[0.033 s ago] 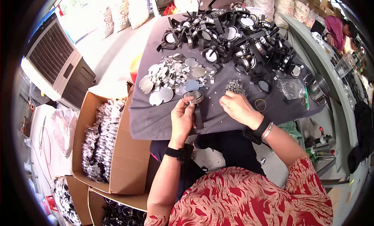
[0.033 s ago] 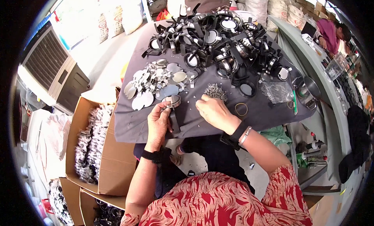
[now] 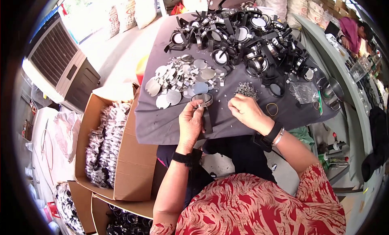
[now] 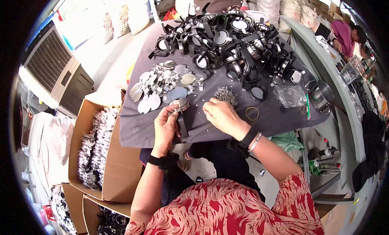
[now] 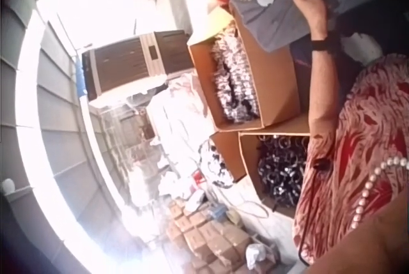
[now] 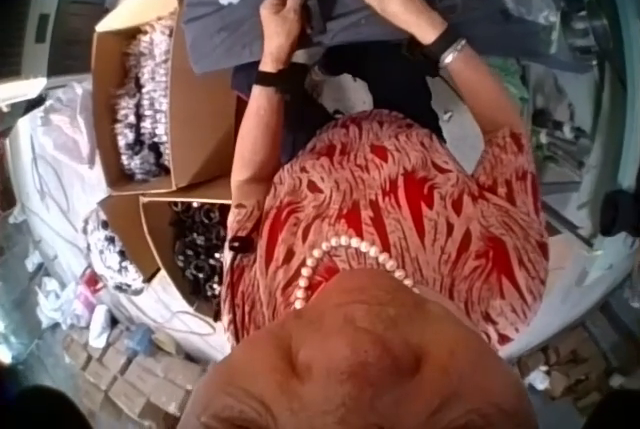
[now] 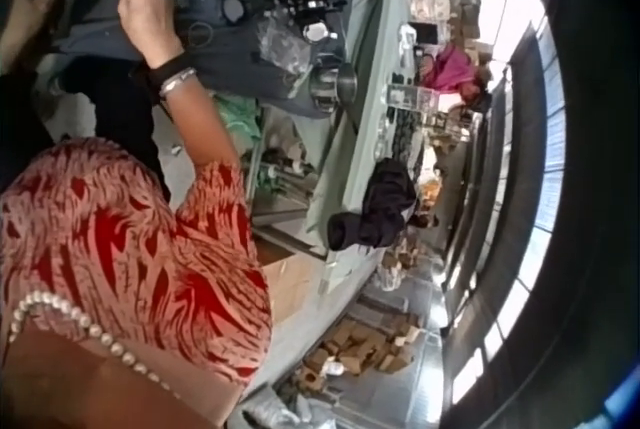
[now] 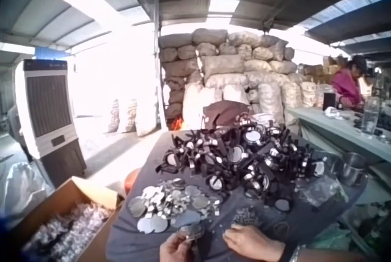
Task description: Assembling small metal and plastic components into a device housing at a table.
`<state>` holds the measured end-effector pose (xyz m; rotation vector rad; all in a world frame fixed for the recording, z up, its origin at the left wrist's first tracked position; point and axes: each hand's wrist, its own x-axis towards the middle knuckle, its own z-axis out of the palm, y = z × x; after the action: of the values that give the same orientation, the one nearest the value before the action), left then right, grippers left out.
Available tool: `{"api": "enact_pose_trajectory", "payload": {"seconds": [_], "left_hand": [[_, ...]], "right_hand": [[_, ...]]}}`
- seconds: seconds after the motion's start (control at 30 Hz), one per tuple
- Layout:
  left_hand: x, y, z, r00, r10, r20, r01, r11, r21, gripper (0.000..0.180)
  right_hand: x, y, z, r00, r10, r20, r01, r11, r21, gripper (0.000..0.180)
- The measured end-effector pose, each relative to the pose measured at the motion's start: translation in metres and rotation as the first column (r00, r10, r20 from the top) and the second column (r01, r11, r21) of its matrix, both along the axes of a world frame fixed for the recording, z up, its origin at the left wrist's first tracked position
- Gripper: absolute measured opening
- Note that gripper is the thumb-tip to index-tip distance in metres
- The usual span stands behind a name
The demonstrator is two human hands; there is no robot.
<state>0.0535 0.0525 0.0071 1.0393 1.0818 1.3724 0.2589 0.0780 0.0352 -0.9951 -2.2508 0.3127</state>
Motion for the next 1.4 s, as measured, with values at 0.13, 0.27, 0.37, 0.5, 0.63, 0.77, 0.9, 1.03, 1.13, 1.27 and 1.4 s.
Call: {"api": "enact_pose_trajectory", "payload": {"seconds": [0.13,0.27,0.37,0.5,0.63,0.77,0.9,1.03,1.13,1.27,1.4], "left_hand": [[-0.003,0.0,-0.001,1.0,-0.014,0.001,0.014,1.0,-0.005,0.017],[-0.002,0.0,-0.003,1.0,0.003,-0.013,-0.003,1.0,0.008,0.017],[-0.003,-0.001,-0.002,1.0,-0.015,-0.007,0.015,1.0,0.006,0.018],[-0.004,-0.001,-0.001,1.0,-0.008,-0.008,0.008,1.0,-0.002,0.019],[-0.007,-0.001,-0.002,1.0,-0.004,0.009,0.004,1.0,-0.011,0.02],[-0.001,-0.001,0.003,0.996,-0.031,0.084,0.031,1.0,0.0,0.021],[0.006,-0.001,0.0,0.999,0.034,0.011,-0.034,0.999,0.011,0.023],[-0.006,-0.006,-0.005,0.997,0.079,-0.007,-0.079,0.995,0.055,0.02],[0.004,-0.003,-0.003,0.994,0.105,-0.037,-0.103,0.993,0.051,0.017],[0.007,0.001,-0.006,0.985,0.161,-0.067,-0.157,0.985,0.065,0.014],[0.009,-0.001,-0.002,0.985,0.155,-0.077,-0.153,0.988,0.031,0.011]], "right_hand": [[-0.03,-0.004,0.006,0.941,0.044,-0.336,-0.071,0.995,-0.068,0.004],[-0.051,-0.008,0.005,0.888,-0.089,-0.45,-0.095,0.924,-0.37,0.002],[-0.058,-0.004,-0.008,0.897,-0.054,-0.439,-0.064,0.966,-0.249,0.001],[-0.069,0.003,-0.025,0.877,0.023,-0.479,-0.016,1.0,0.018,0.006],[-0.077,0.006,-0.028,0.862,0.031,-0.506,0.005,0.998,0.07,0.008],[-0.073,0.003,-0.024,0.851,0.021,-0.525,0.034,0.995,0.095,0.008],[-0.071,-0.001,-0.022,0.847,-0.017,-0.532,0.046,0.998,0.04,0.008],[-0.081,-0.005,-0.017,0.833,0.036,-0.552,-0.066,0.997,-0.036,0.008],[-0.07,-0.005,-0.016,0.858,-0.017,-0.514,-0.022,0.997,-0.069,0.006],[-0.035,-0.021,-0.006,0.93,-0.114,-0.35,0.13,0.991,0.02,0.006],[0.062,-0.01,0.006,0.892,-0.359,-0.275,0.418,0.887,0.198,0.004]]}}
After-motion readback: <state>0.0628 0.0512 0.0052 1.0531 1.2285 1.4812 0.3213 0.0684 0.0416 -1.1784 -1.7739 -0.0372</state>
